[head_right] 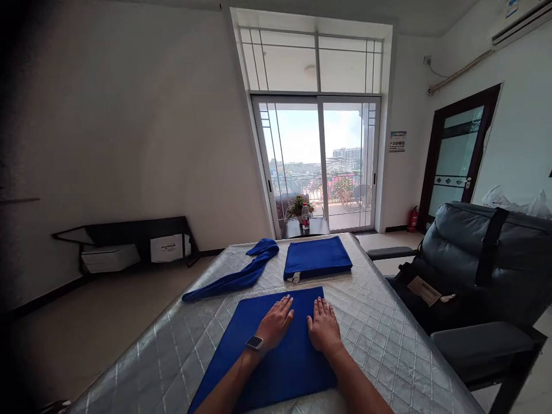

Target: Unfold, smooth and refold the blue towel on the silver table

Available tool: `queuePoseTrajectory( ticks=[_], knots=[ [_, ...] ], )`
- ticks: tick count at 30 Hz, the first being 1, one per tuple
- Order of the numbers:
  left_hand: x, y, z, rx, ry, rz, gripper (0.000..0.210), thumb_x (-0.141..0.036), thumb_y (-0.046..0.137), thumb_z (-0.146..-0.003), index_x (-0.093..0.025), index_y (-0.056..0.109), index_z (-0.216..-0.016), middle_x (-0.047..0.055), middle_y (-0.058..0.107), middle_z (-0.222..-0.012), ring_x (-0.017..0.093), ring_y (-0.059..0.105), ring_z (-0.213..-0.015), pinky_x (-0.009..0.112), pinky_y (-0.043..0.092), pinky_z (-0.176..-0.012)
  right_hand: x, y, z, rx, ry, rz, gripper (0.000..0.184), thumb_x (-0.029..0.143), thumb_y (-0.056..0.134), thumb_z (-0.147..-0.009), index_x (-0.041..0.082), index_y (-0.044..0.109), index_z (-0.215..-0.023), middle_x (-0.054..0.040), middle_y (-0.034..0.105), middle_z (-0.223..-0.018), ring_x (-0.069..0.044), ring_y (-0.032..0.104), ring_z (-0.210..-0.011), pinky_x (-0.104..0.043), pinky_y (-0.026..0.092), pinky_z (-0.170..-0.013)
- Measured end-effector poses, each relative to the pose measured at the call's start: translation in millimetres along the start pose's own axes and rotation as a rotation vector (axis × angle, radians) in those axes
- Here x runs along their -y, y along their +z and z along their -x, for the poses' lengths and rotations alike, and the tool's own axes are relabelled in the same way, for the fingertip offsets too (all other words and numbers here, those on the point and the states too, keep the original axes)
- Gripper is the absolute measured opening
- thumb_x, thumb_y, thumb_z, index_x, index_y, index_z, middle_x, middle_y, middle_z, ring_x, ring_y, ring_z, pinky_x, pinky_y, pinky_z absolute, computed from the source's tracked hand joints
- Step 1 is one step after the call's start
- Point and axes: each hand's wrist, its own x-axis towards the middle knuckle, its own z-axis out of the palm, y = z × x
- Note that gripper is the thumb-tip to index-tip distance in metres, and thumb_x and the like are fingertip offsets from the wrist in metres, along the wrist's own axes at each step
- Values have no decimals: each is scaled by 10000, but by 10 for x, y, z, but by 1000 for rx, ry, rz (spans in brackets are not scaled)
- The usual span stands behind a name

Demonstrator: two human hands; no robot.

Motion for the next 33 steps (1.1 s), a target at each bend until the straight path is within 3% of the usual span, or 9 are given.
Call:
queuePoseTrajectory(
  ticks=[4, 7, 11, 17, 22, 26, 33],
  knots=[
    [-629, 246, -91, 91, 105, 64, 662, -526, 174, -1029, -173, 355, -1559, 123, 395, -1627, 259, 311, -1526, 484, 299, -1247, -33, 3, 16, 8, -42, 35, 647, 265, 267, -976, 89, 224, -1597, -91, 155, -1673, -225, 114, -1553, -397, 115, -1251],
    [-672, 256, -66, 148, 3, 86, 729, -549, 108, -1016, -125, 302, -1576, 147, 327, -1653, 278, 241, -1549, 505, 241, -1269, -33, -3, 19, 10, -40, 16, 645, 290, 249, -987, 77, 223, -1595, -98, 165, -1670, -225, 120, -1553, -401, 114, -1251],
    [-326, 122, 86, 160, -107, 36, 765, -596, 86, -993, -160, 317, -1577, 99, 297, -1665, 251, 208, -1555, 450, 224, -1286, -6, -21, 18, -8, -16, -11, 677, 400, 212, -1010, 52, 224, -1590, -110, 154, -1671, -241, 129, -1551, -418, 117, -1253],
    [386, -83, 404, 154, -223, -31, 815, -614, 78, -993, -81, 306, -1567, 173, 291, -1653, 293, 229, -1547, 515, 226, -1269, 5, -33, 22, -2, -7, -20, 690, 437, 180, -1014, 68, 216, -1595, -99, 165, -1673, -224, 119, -1553, -411, 107, -1253],
    [897, -125, 661, 115, -307, -93, 832, -665, 101, -984, -111, 333, -1560, 158, 322, -1646, 294, 272, -1535, 511, 271, -1247, 13, -27, 25, -8, -8, -6, 691, 446, 176, -1013, 74, 230, -1593, -97, 179, -1672, -217, 129, -1551, -402, 103, -1253],
    [1105, -60, 751, 66, -351, -84, 876, -694, 107, -972, -81, 345, -1550, 177, 334, -1639, 302, 291, -1529, 500, 274, -1247, 16, -10, 10, -10, -10, 19, 693, 450, 181, -1013, 69, 245, -1589, -101, 198, -1668, -215, 137, -1550, -390, 100, -1254],
    [1195, 66, 741, 6, -341, -74, 879, -710, 113, -962, -105, 383, -1539, 172, 368, -1628, 314, 335, -1513, 502, 297, -1234, 19, 20, -38, 6, -1, 60, 695, 468, 178, -1017, 85, 220, -1596, -89, 185, -1674, -198, 123, -1552, -381, 94, -1253]
  ],
)
